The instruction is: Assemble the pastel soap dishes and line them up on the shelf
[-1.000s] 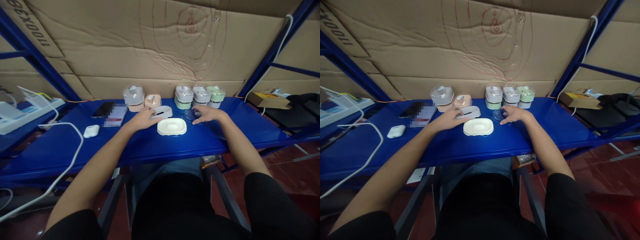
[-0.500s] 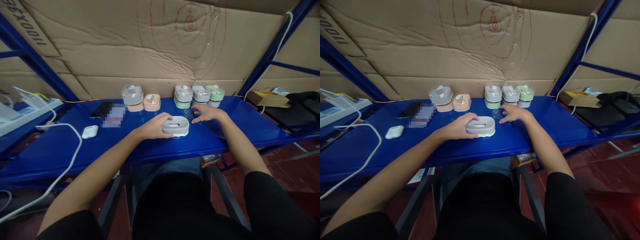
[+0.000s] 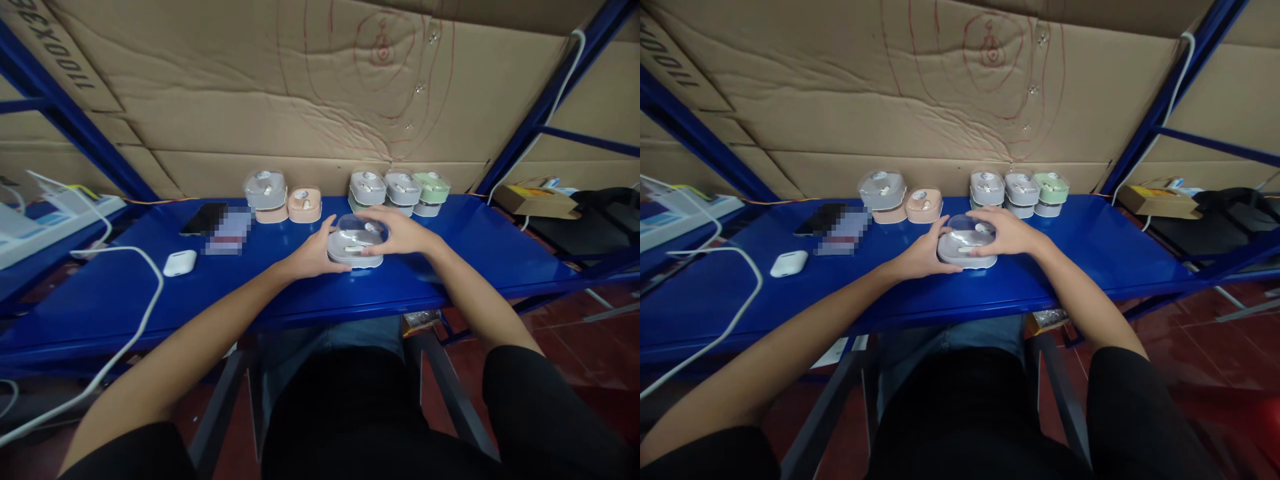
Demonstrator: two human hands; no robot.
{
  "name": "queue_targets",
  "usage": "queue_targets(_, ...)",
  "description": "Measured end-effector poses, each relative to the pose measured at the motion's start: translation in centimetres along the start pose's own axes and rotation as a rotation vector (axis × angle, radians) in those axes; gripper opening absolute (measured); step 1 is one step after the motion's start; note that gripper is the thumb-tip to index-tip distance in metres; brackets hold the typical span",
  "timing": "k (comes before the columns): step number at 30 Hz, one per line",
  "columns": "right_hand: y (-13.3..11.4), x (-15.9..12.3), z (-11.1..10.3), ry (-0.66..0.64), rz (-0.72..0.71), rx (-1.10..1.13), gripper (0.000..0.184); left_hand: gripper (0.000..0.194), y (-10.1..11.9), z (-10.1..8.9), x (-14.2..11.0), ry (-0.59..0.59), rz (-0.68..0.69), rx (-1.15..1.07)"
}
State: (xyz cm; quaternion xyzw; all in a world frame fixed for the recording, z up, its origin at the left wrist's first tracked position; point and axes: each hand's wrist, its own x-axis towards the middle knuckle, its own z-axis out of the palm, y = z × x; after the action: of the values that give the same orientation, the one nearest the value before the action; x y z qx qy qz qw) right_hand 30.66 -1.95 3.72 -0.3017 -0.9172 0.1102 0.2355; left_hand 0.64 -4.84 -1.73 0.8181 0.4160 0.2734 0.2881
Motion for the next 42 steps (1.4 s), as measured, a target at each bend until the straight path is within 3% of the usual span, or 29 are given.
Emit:
queue_targets(5, -0.5, 0.8, 3.3, -0.038, -0.006, -0.014, 0.106, 0.159, -0.9, 0.3, 0.5, 0.058, -0.015, -0.084)
queue_targets(8, -0.6, 0.9, 4.0, -0.040, -0.014, -0.022, 0.104, 0.154, -0.9, 0.1, 0.5, 0.062, -0.023, -0.049)
queue_targets(20, -1.3, 1.0, 3.4, -0.152, 0.123, -0.100, 0.105, 0.141, -1.1, -1.0, 0.6, 0.024, 0.022, 0.060)
queue_targets(24, -1.1, 0.6, 3.1, -0.162, 0.082, -0.094, 0.110, 0.132, -1.5, -1.5, 0.8, 0.047, 0.025, 0.113)
queue_targets(27, -0.7, 0.3, 2.6, -0.162, 0.083, -0.141, 0.111, 0.115, -2.3, -2.2, 1.0, 0.103, 0.023, 0.139)
queue_targets(30, -1.3, 0.5, 2.4, -0.160, 0.194, -0.298, 0.110, 0.091, -2.6, -3.1, 1.1, 0.219, 0.015, 0.239)
queue_targets(33, -2.9, 1.1, 2.6, -0.191, 0.310, -0.452, 0.113, 0.079, -2.5, -4.1, 1.3, 0.288, 0.061, 0.399)
queue_targets(37, -4.8, 1.9, 3.1, -0.228, 0.390, -0.555, 0.111, 0.083, -2.6, -4.7, 2.3, 0.245, 0.051, 0.564)
queue_targets(42, -4.5, 2.5, 3.6, -0.242, 0.415, -0.590, 0.095, 0.082, -2.5, -4.5, 2.7, 0.199, -0.044, 0.657)
